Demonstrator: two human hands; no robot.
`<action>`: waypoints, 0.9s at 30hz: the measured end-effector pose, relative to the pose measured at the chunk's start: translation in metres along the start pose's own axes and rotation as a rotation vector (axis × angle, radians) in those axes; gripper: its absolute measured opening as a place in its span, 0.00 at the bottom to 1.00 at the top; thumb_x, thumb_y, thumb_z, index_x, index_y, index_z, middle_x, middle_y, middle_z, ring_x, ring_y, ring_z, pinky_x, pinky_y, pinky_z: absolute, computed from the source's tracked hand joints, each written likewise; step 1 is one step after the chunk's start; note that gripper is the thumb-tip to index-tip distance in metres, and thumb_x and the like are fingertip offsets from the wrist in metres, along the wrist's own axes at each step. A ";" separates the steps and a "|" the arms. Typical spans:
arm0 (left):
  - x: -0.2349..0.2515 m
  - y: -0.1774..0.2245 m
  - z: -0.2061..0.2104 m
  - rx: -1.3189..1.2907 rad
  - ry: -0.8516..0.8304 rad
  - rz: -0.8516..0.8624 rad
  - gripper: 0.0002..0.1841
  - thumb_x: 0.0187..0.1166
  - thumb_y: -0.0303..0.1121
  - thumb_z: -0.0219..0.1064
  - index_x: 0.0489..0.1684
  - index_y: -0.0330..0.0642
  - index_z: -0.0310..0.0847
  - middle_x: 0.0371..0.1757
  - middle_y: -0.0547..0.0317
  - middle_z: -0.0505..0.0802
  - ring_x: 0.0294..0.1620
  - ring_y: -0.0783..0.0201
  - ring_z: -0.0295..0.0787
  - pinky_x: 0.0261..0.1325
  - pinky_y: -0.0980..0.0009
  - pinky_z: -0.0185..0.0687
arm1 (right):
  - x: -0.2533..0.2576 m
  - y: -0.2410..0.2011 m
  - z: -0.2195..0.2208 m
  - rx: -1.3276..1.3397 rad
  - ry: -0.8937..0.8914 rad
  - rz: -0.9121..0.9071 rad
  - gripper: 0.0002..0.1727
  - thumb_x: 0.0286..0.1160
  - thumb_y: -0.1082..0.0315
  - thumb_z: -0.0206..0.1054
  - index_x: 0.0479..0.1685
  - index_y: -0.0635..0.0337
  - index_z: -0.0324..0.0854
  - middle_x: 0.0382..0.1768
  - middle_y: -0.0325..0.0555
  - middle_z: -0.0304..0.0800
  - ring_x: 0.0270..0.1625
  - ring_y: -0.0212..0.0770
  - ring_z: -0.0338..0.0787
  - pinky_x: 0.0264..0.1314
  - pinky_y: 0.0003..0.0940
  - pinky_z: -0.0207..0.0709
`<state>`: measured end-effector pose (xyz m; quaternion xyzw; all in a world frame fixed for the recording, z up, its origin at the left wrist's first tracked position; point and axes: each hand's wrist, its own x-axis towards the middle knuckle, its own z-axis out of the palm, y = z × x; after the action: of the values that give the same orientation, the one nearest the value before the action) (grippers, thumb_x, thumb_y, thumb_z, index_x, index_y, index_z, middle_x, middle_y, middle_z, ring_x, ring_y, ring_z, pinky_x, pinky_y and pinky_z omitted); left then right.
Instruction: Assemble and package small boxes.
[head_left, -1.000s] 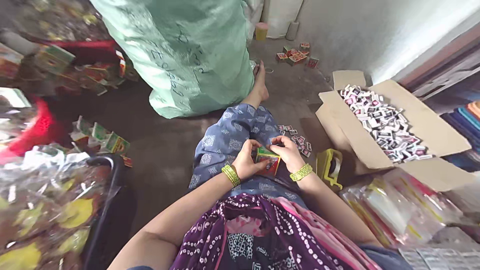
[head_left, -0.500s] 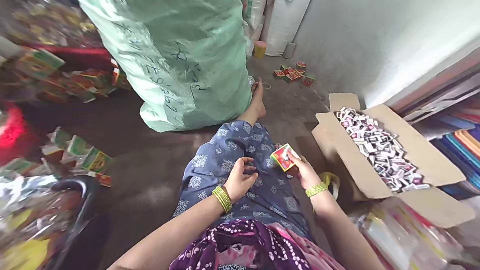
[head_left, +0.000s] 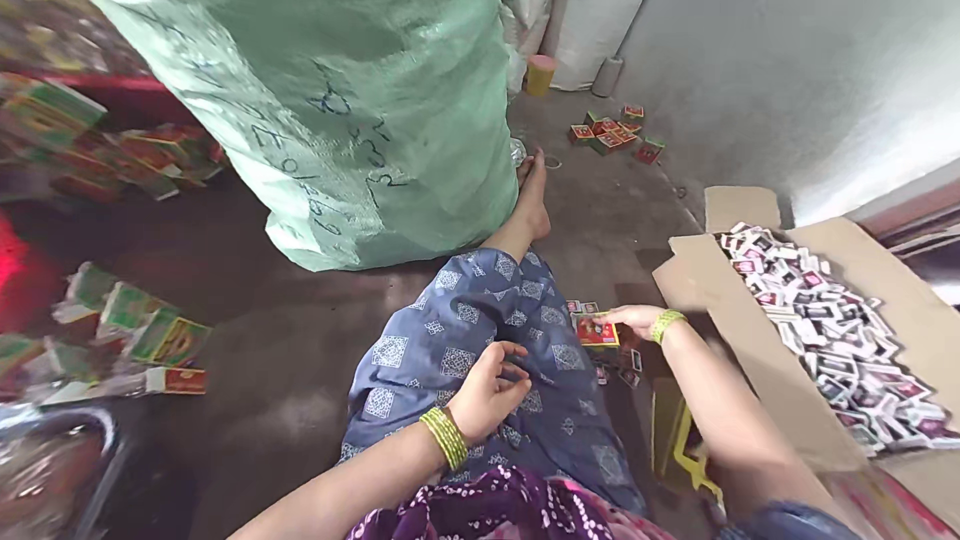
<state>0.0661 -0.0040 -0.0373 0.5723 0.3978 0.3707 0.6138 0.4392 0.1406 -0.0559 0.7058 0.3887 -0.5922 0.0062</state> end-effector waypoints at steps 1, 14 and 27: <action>0.002 -0.001 0.000 0.005 -0.004 -0.008 0.26 0.75 0.26 0.71 0.72 0.32 0.69 0.71 0.46 0.83 0.54 0.61 0.93 0.56 0.63 0.94 | 0.008 -0.012 -0.008 -0.030 -0.020 0.004 0.26 0.83 0.47 0.65 0.70 0.53 0.81 0.51 0.50 0.92 0.47 0.46 0.92 0.48 0.46 0.87; 0.013 0.002 -0.003 -0.007 -0.005 -0.061 0.24 0.75 0.25 0.70 0.70 0.31 0.71 0.69 0.47 0.84 0.52 0.63 0.94 0.56 0.66 0.93 | 0.058 -0.129 -0.031 0.792 0.613 -0.513 0.26 0.89 0.65 0.58 0.82 0.66 0.63 0.67 0.63 0.79 0.57 0.50 0.90 0.57 0.43 0.88; -0.007 0.009 -0.009 0.124 -0.010 0.113 0.18 0.77 0.24 0.68 0.65 0.28 0.79 0.66 0.36 0.83 0.57 0.53 0.90 0.61 0.59 0.89 | -0.057 -0.016 0.171 -0.063 0.398 -1.041 0.19 0.78 0.64 0.69 0.62 0.67 0.81 0.52 0.48 0.92 0.53 0.34 0.92 0.59 0.32 0.87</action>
<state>0.0556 -0.0060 -0.0286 0.6327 0.3840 0.3766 0.5572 0.2887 0.0406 -0.0515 0.5183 0.6973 -0.3602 -0.3397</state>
